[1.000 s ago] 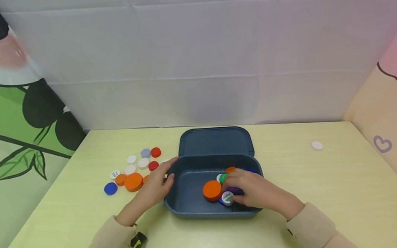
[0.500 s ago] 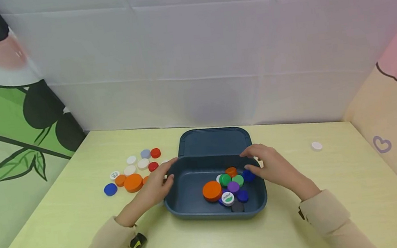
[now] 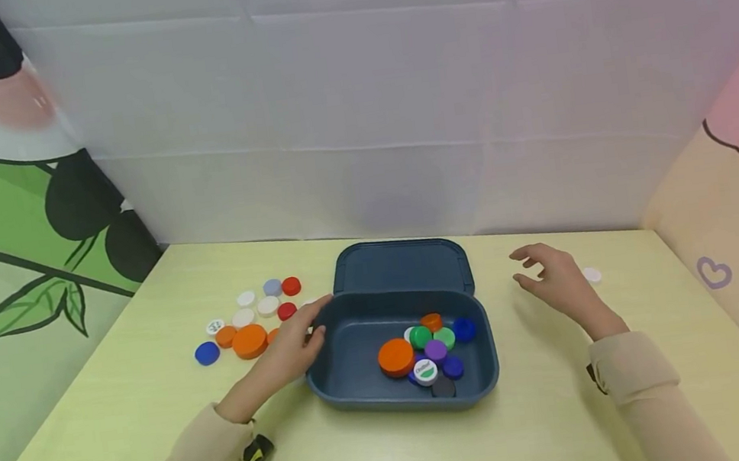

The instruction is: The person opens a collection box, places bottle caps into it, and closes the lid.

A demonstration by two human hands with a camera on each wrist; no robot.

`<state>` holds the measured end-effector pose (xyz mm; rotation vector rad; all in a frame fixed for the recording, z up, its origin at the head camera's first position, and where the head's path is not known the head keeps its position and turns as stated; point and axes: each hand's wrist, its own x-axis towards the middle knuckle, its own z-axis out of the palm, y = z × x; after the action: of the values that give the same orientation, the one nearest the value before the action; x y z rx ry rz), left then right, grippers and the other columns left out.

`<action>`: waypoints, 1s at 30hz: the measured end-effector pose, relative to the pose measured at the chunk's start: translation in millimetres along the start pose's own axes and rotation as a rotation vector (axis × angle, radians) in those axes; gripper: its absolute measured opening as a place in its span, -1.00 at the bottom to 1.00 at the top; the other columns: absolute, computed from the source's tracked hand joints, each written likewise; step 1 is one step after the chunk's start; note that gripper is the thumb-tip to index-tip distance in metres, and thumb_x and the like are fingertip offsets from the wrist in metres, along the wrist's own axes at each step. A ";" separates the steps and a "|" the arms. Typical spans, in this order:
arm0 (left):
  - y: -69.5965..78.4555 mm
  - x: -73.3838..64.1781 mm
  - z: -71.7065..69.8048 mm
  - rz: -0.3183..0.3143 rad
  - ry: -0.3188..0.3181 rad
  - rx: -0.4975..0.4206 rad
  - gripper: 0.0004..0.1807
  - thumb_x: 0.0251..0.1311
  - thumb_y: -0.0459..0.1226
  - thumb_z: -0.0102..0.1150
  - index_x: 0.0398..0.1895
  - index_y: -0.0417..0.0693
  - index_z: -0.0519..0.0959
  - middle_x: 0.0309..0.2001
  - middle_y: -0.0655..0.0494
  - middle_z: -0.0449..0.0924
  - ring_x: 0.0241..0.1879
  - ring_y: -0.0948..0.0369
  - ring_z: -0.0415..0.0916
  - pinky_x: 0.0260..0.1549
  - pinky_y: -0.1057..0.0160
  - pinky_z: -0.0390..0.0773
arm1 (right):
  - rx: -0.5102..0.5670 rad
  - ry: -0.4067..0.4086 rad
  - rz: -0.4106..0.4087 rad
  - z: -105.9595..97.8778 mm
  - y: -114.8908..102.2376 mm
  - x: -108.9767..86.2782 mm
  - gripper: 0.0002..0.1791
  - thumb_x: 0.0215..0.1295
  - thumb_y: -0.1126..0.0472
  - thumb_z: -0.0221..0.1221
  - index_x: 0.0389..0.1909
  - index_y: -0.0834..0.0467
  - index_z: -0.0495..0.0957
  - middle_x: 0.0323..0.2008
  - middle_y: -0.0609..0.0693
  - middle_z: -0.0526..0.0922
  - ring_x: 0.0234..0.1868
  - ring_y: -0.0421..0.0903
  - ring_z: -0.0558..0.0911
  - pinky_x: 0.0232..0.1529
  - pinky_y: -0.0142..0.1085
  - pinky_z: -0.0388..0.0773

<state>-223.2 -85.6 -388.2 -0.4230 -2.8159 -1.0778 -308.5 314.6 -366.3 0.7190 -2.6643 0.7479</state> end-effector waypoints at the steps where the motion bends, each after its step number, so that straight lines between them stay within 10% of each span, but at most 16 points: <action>1: 0.2 -0.2 -0.1 0.003 0.002 0.003 -0.47 0.20 -0.45 -0.04 0.28 -0.24 0.24 0.19 -0.14 0.38 0.12 0.02 0.40 0.07 0.05 0.46 | -0.005 -0.003 0.026 -2.1 4.4 -0.6 -0.65 0.07 0.37 0.22 -0.07 0.28 0.50 -0.10 0.22 0.58 -0.19 0.16 0.60 -0.34 -0.07 0.58; 30: 7.5 12.2 4.3 -0.015 0.033 -0.005 -0.47 0.19 -0.46 -0.03 0.28 -0.25 0.25 0.17 -0.15 0.39 0.09 0.02 0.42 0.06 0.05 0.47 | -0.039 -0.060 0.337 -28.7 113.0 -3.1 -0.60 0.22 0.23 0.11 -0.01 0.42 0.39 -0.05 0.43 0.45 -0.10 0.35 0.47 -0.24 0.07 0.50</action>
<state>-232.6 -74.7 -384.4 -0.3806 -2.7927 -1.0844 -362.2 415.4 -389.8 0.2866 -2.8837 0.7609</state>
